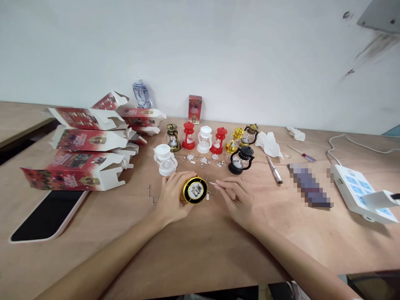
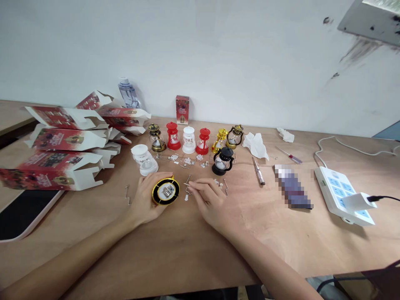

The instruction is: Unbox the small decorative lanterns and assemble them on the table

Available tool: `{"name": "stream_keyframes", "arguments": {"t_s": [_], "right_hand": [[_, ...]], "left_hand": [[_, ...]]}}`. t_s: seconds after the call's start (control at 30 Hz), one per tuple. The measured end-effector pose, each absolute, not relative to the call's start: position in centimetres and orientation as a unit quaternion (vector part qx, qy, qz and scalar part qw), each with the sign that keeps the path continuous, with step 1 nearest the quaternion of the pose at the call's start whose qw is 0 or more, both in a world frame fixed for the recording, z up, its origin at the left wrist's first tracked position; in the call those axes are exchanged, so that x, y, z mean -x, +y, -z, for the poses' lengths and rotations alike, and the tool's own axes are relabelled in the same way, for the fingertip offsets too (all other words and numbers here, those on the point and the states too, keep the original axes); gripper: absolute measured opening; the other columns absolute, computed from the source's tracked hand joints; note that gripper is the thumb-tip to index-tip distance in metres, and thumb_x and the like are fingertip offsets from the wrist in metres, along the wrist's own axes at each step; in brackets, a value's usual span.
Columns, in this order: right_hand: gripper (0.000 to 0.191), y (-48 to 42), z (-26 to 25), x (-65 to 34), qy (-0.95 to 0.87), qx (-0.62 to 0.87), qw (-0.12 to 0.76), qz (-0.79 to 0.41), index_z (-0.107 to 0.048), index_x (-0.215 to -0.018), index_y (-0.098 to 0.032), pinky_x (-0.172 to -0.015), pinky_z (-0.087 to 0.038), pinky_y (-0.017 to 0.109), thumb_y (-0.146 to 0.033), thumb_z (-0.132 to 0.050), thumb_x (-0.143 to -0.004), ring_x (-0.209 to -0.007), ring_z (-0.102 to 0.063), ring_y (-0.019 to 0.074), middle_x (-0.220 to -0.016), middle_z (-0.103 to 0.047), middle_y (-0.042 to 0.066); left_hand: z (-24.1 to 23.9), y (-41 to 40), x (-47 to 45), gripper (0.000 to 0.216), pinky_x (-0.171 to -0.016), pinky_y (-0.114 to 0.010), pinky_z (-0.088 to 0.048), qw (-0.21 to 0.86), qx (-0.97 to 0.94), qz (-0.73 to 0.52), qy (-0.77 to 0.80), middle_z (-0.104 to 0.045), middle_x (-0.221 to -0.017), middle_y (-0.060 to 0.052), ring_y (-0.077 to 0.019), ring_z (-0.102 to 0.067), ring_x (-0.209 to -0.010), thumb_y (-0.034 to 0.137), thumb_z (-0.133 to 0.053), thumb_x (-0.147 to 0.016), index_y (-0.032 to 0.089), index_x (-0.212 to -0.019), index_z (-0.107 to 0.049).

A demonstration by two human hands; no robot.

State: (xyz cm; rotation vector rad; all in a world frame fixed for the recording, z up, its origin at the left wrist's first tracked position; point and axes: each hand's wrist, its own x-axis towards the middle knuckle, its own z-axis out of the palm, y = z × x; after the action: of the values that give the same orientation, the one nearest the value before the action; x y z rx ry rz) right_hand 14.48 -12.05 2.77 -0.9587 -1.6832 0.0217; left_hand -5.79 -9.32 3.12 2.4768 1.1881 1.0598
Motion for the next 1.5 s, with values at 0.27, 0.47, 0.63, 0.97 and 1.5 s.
{"name": "stream_keyframes", "arguments": {"t_s": [0.27,0.47,0.63,0.97,1.5], "right_hand": [[0.011,-13.5,-4.4,-13.3,-0.714,0.357,0.598,-0.068,-0.065,-0.092,-0.021,-0.059,-0.053,0.024,-0.015,-0.063,-0.083,-0.068,-0.065,0.0132,-0.075,-0.069,0.001],[0.003,-13.7,-4.4,-13.4,-0.732,0.354,0.574,-0.099,-0.061,-0.086,-0.020,-0.060,-0.053,0.026,-0.019,-0.063,-0.084,-0.069,-0.065,0.0146,-0.076,-0.066,0.003],[0.007,-13.8,-4.3,-13.4,-0.723,0.361,0.586,-0.060,-0.057,-0.080,-0.020,-0.067,-0.054,0.032,-0.018,-0.063,-0.083,-0.073,-0.064,0.0155,-0.100,-0.065,0.010],[0.012,-13.5,-4.2,-13.1,-0.707,0.315,0.621,-0.128,-0.061,-0.085,-0.018,-0.055,-0.051,0.024,-0.013,-0.069,-0.078,-0.061,-0.062,0.0126,-0.070,-0.067,0.001],[0.014,-13.5,-3.7,-13.9,-0.694,0.363,0.603,-0.152,-0.058,-0.090,-0.021,-0.070,-0.053,0.029,-0.008,-0.057,-0.085,-0.082,-0.066,0.0147,-0.093,-0.069,0.005]], "left_hand": [[-3.1,-9.6,5.6,0.047,-0.084,-0.038,-0.033,0.080,-0.850,-0.349,0.388,-0.062,-0.116,-0.009,-0.0272,-0.056,-0.105,0.029,-0.057,-0.073,0.022,-0.119,-0.047],[-3.2,-9.5,5.5,0.049,-0.085,-0.037,-0.032,0.076,-0.848,-0.339,0.399,-0.062,-0.115,-0.009,-0.0278,-0.056,-0.104,0.030,-0.059,-0.071,0.022,-0.119,-0.048],[-3.1,-9.5,5.5,0.050,-0.082,-0.037,-0.032,0.051,-0.857,-0.342,0.382,-0.062,-0.116,-0.009,-0.0269,-0.056,-0.104,0.031,-0.061,-0.073,0.022,-0.120,-0.047],[-3.0,-9.6,5.4,0.050,-0.079,-0.038,-0.031,0.041,-0.873,-0.333,0.355,-0.062,-0.118,-0.009,-0.0259,-0.056,-0.099,0.032,-0.060,-0.074,0.024,-0.122,-0.050],[-3.3,-9.5,5.5,0.051,-0.083,-0.037,-0.032,0.082,-0.879,-0.324,0.341,-0.061,-0.115,-0.008,-0.0248,-0.055,-0.099,0.025,-0.058,-0.069,0.022,-0.120,-0.051]]}}
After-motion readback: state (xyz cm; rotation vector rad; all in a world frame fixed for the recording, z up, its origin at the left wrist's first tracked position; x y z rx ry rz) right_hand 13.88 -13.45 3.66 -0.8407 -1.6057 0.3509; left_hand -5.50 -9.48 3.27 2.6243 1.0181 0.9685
